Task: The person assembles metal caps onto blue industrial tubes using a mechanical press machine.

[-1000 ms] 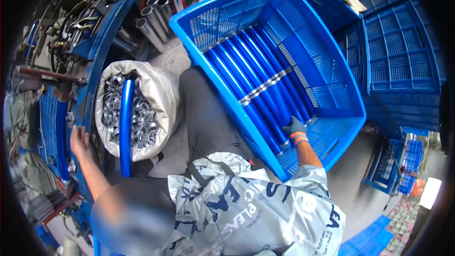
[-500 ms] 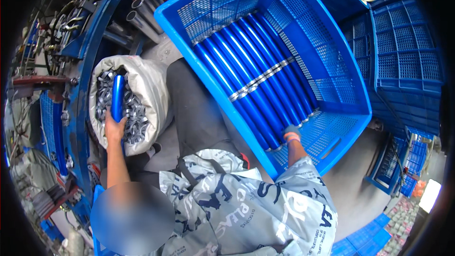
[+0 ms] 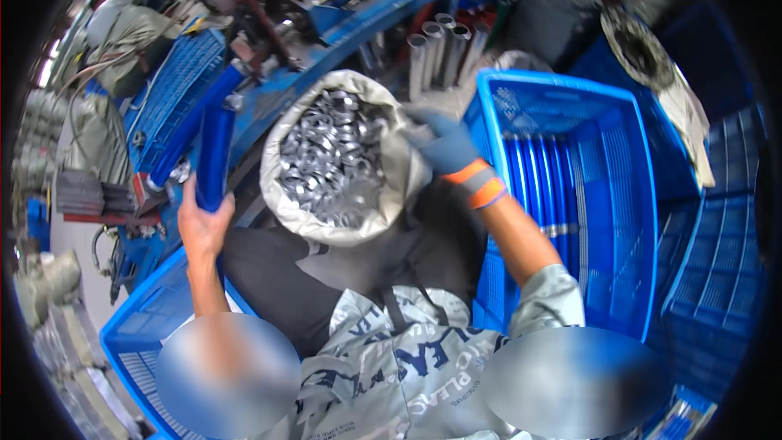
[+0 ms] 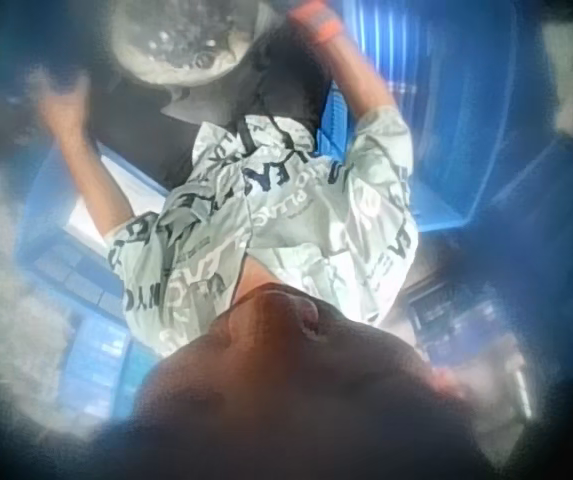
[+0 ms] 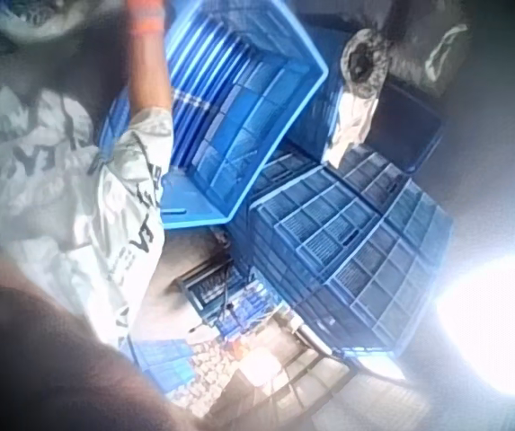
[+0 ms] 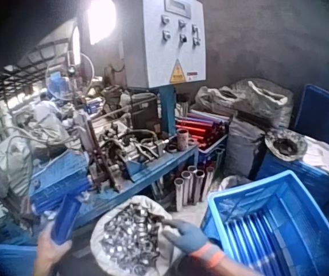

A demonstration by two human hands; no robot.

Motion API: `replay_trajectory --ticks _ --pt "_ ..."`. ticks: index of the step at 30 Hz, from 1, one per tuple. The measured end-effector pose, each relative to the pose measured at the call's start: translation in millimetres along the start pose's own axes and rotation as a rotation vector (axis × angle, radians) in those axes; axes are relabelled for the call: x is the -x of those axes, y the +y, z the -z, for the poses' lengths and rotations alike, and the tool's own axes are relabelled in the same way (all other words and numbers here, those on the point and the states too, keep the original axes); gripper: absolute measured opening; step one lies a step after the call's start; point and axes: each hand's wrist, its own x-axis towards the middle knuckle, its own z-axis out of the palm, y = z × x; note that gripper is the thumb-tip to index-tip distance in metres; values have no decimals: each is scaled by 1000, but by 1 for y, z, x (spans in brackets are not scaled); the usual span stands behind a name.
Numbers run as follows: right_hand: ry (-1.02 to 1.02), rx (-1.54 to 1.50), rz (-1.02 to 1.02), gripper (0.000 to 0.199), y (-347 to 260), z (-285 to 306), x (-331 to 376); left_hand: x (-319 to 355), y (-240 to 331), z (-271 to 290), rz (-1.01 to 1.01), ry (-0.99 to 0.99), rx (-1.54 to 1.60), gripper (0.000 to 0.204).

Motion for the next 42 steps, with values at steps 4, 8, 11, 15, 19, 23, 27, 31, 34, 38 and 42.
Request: replay_trajectory --ticks 4,8,11,15,19,23,27,31,34,38,42 --pt "-351 178 110 67 -7 -163 -53 86 -47 21 148 28 77 81" --pt "-428 492 310 84 -20 -302 -74 152 -78 36 302 68 196 78" --pt "-463 665 220 88 14 -351 -71 157 -85 4 445 -51 344 75" --pt "-368 676 313 31 19 -367 -22 182 -86 -3 426 27 255 77" --pt "-471 735 295 58 -3 -337 9 195 -88 22 380 57 197 76" --pt "-588 461 230 63 8 -282 36 205 -88 28 369 76 176 70" --pt "-560 444 282 51 3 -244 64 218 -88 34 372 115 156 68" --pt "-561 422 265 50 16 -218 89 226 -84 33 388 124 124 65" --pt "-497 414 224 52 17 -200 101 223 -82 26 286 121 127 63" --pt "-403 504 213 49 32 -159 127 234 -70 25 266 -18 161 61" --pt "-501 573 101 44 24 -118 129 226 -65 15 188 -30 230 62"
